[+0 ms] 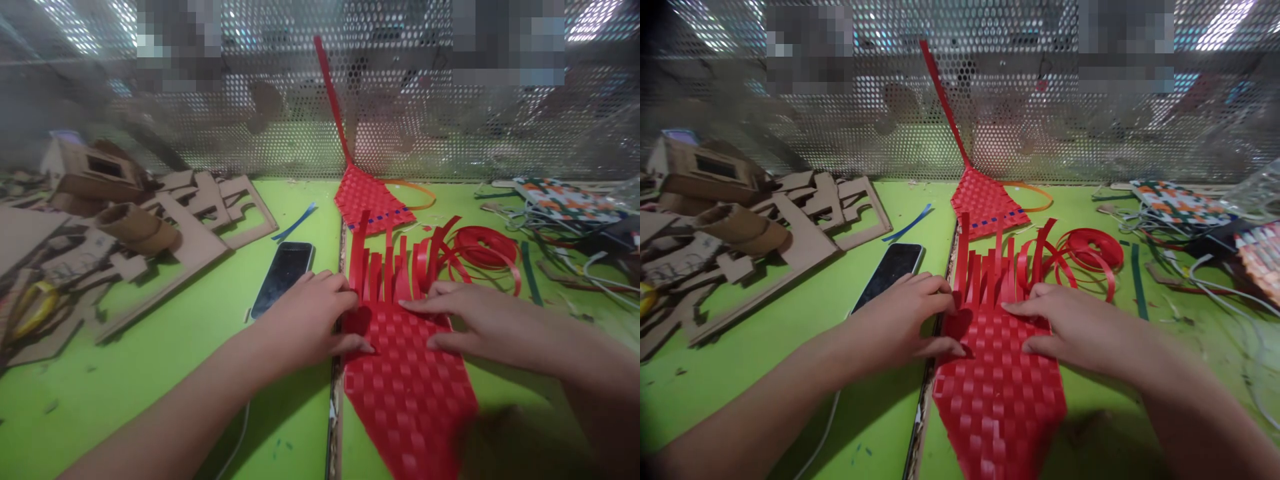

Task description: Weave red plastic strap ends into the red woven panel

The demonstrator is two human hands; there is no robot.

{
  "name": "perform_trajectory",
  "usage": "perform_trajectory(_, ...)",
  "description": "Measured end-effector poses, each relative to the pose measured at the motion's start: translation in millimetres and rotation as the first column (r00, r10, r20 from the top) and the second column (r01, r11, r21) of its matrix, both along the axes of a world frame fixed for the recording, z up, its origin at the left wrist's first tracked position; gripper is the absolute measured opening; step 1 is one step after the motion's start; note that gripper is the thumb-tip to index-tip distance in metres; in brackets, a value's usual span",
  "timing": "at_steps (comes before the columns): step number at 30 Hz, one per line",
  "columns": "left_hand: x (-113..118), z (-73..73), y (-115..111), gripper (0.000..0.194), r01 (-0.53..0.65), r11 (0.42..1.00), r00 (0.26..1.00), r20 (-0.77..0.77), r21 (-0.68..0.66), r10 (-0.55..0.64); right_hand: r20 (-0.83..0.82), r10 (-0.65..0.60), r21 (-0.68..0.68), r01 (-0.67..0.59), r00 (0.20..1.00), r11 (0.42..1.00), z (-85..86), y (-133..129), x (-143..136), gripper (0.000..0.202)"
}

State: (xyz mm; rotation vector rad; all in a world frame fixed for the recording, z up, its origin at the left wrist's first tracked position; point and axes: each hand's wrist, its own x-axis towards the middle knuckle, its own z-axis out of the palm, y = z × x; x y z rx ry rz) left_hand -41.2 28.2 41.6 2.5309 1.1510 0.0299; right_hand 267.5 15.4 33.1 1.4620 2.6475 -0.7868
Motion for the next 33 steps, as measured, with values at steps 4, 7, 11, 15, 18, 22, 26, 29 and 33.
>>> perform_trajectory(4, 11, -6.9, -3, 0.018, 0.077, 0.989, 0.997, 0.008, 0.130, -0.079, 0.011, 0.028, -0.021, -0.028, 1.000, 0.999, 1.8, 7, -4, 0.041)
perform_trajectory(7, 19, -19.7, -3, 0.024, 0.197, 0.969, 0.971, 0.110, 0.151, -0.214, 0.002, 0.041, -0.034, -0.041, 0.999, 0.999, 1.3, 12, -4, 0.042)
perform_trajectory(11, 24, -35.7, -1, 0.039, 0.259, 0.953, 0.932, 0.219, 0.156, -0.289, -0.029, 0.022, -0.021, -0.023, 0.999, 1.000, -0.4, 15, -1, 0.039)
perform_trajectory(15, 26, -40.2, 0, 0.042, 0.255, 0.953, 0.939, 0.191, 0.164, -0.284, -0.016, 0.006, 0.003, -0.006, 1.000, 1.000, -1.1, 18, 1, 0.039)
perform_trajectory(18, 26, -38.3, -1, 0.045, 0.241, 0.963, 0.943, 0.205, 0.117, -0.261, 0.009, 0.009, 0.001, -0.009, 1.000, 1.000, 0.3, 19, 2, 0.041)
perform_trajectory(22, 27, -36.0, 0, 0.049, 0.239, 0.968, 0.943, 0.220, 0.075, -0.250, 0.005, 0.024, -0.037, -0.023, 1.000, 0.999, 4.1, 19, 2, 0.039)
perform_trajectory(26, 28, -36.6, 0, 0.049, 0.245, 0.964, 0.949, 0.179, 0.098, -0.260, -0.020, 0.042, -0.051, -0.043, 0.999, 0.998, 5.8, 20, 2, 0.039)
perform_trajectory(29, 29, -37.2, 0, 0.049, 0.251, 0.960, 0.955, 0.132, 0.122, -0.266, -0.034, 0.049, -0.027, -0.050, 0.998, 0.998, 4.7, 20, 1, 0.038)
perform_trajectory(33, 32, -36.5, -5, 0.048, 0.266, 0.945, 0.961, 0.025, 0.192, -0.276, -0.055, 0.062, 0.045, -0.059, 0.997, 0.997, 4.5, 20, -3, 0.038)
